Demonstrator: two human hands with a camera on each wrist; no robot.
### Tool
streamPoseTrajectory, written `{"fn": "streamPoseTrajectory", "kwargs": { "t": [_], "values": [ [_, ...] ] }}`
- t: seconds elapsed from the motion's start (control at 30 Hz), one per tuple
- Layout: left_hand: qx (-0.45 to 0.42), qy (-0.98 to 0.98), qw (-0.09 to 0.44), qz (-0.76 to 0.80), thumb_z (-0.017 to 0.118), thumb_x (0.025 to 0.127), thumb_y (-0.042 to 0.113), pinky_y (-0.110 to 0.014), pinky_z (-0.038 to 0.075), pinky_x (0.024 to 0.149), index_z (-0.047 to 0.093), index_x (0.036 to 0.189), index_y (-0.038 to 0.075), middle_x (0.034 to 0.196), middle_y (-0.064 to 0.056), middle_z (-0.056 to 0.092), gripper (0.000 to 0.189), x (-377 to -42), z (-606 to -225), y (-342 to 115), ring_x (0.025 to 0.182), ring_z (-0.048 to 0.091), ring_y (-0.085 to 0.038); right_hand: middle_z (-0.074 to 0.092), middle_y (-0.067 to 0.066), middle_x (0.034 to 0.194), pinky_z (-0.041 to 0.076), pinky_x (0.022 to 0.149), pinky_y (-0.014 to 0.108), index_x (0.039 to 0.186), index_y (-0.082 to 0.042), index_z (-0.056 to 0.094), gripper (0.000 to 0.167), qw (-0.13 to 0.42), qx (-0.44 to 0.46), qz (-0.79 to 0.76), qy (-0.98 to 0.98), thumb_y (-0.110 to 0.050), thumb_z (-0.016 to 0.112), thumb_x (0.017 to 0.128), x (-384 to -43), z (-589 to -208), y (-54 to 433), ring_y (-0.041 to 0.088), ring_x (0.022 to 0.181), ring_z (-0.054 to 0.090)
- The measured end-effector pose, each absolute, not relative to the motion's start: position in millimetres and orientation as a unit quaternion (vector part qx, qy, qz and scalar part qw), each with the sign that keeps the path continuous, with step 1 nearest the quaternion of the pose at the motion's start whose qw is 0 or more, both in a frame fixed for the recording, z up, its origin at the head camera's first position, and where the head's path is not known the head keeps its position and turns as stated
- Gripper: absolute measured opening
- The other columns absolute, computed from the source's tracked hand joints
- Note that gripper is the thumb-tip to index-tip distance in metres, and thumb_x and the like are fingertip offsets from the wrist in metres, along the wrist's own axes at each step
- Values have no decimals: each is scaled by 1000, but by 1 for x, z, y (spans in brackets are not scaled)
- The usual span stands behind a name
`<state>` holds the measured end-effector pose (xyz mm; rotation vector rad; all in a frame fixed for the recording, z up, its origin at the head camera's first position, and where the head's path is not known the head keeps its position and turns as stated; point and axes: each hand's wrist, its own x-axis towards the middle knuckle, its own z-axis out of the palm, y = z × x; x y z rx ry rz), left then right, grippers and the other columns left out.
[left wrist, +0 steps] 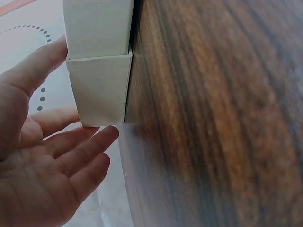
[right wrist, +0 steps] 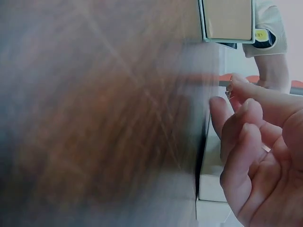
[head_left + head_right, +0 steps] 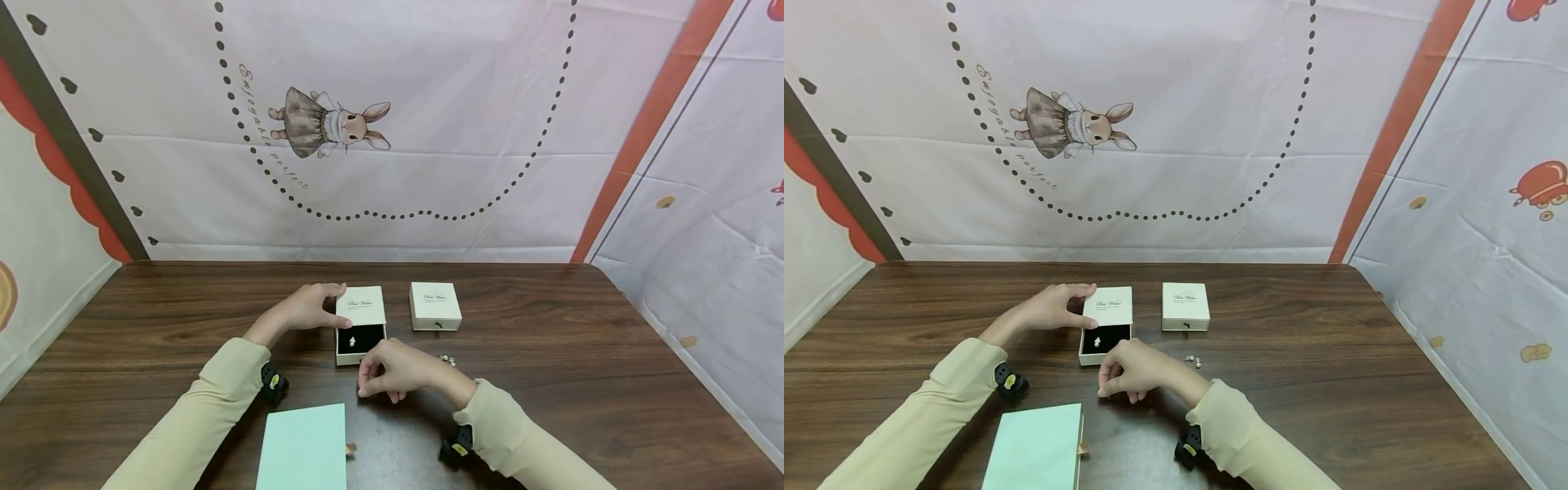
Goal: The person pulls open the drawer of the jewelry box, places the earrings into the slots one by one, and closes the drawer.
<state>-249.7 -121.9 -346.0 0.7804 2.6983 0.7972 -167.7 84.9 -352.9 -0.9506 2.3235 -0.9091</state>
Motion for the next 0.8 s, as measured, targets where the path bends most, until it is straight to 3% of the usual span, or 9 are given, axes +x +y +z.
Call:
{"fn": "streamPoseTrajectory", "kwargs": {
  "t": [0.2, 0.3, 0.47, 0.63, 0.8],
  "values": [
    [264, 918, 112, 276, 71, 77, 39, -46, 34, 100, 34, 138, -3, 142, -18, 34, 83, -250, -346, -122, 127, 36, -32, 62, 5, 62, 43, 35, 24, 76, -9, 63, 8, 232, -343, -359, 836, -8, 65, 84, -170, -353, 88, 6, 34, 46],
    [266, 918, 109, 273, 71, 77, 40, -46, 36, 98, 34, 138, -3, 142, -18, 34, 83, -251, -347, -123, 124, 40, -33, 65, 6, 65, 41, 35, 22, 86, -6, 66, 2, 236, -344, -374, 828, -6, 64, 84, -173, -354, 89, 7, 33, 44],
    [267, 919, 111, 269, 70, 77, 42, -46, 37, 97, 33, 138, -3, 142, -17, 34, 84, -251, -348, -123, 122, 43, -33, 66, 9, 66, 37, 36, 19, 101, -3, 69, 17, 253, -343, -383, 820, -7, 62, 86, -175, -353, 93, 6, 33, 40],
    [267, 918, 108, 272, 71, 76, 41, -45, 38, 97, 34, 138, -3, 141, -17, 35, 84, -251, -347, -123, 121, 44, -33, 61, 18, 58, 39, 38, 19, 96, -4, 72, 15, 256, -333, -389, 820, -11, 61, 87, -176, -351, 94, 7, 34, 41],
    [267, 919, 107, 271, 71, 76, 40, -45, 38, 97, 35, 137, -4, 141, -17, 36, 84, -251, -348, -122, 121, 44, -32, 63, 16, 62, 39, 38, 21, 92, -5, 72, 12, 239, -309, -414, 822, -12, 65, 85, -178, -351, 94, 8, 35, 42]
  ]
}}
